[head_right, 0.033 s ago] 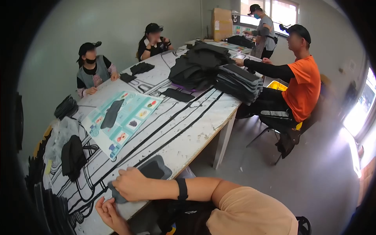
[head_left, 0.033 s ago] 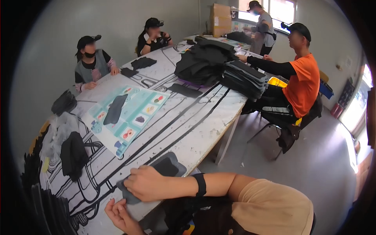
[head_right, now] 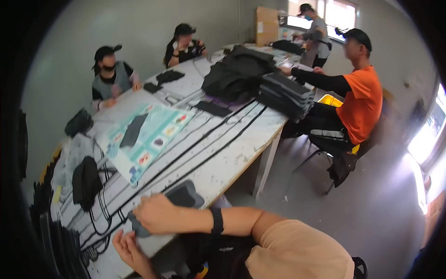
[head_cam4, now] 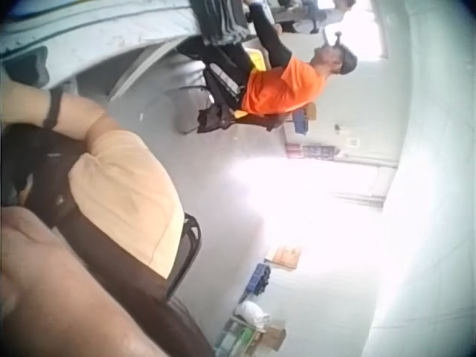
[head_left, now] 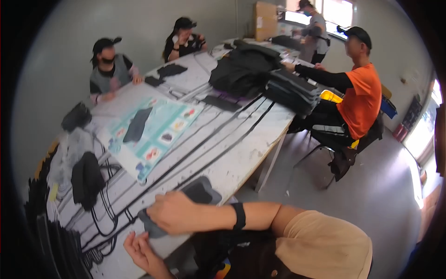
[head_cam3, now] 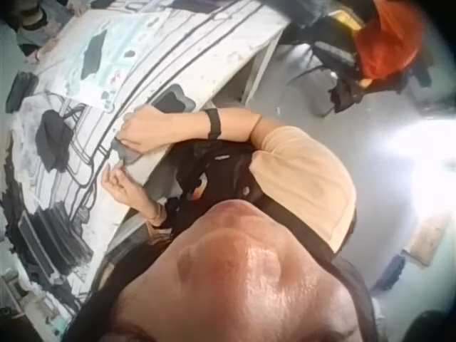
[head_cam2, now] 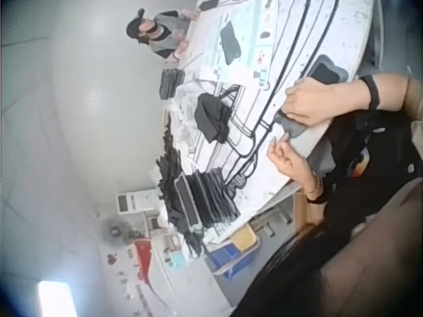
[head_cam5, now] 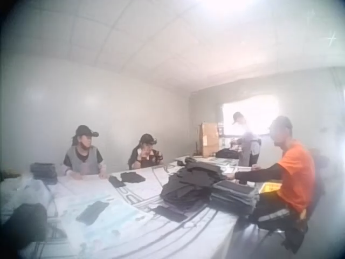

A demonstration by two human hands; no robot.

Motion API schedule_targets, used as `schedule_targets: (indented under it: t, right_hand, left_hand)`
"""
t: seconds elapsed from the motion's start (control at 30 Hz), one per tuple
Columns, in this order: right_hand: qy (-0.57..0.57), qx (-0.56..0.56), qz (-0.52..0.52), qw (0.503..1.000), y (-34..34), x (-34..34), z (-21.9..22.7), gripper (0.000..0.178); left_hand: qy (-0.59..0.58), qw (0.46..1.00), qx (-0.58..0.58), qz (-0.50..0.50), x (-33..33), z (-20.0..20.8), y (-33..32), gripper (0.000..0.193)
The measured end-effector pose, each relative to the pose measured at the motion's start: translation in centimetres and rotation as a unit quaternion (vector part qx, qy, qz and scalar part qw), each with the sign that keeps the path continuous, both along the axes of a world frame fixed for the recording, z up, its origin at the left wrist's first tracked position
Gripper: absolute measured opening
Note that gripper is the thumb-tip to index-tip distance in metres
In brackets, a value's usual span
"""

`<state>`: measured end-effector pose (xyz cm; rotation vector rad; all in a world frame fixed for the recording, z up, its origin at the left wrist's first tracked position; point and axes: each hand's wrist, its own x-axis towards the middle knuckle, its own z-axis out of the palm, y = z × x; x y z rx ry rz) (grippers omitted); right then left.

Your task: Applying adhesive material to shoe components at a production table.

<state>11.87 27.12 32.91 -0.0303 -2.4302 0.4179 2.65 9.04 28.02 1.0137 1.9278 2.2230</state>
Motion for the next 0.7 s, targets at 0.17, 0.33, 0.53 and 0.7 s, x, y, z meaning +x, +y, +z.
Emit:
schedule_targets:
  t: [0.17,0.33,0.53,0.7]
  right_hand:
    - [0.014,-0.017,-0.172,0.985,6.2,3.5,3.5,0.016]
    - [0.190,-0.323,-0.214,0.902,13.8,11.0,3.6,0.031]
    - [0.389,-0.450,-0.173,0.785,16.8,15.8,0.5,0.031]
    - [0.480,-0.473,-0.141,0.725,16.4,18.5,-0.1,0.026]
  left_hand:
    - [0.095,0.985,-0.130,0.061,1.0,2.5,2.4,0.023]
    - [0.150,0.965,-0.192,0.095,1.8,2.8,3.6,0.022]
    - [0.087,0.959,-0.246,0.108,2.3,2.6,0.7,0.025]
    - [0.127,0.951,-0.265,0.097,3.0,3.6,1.1,0.028]
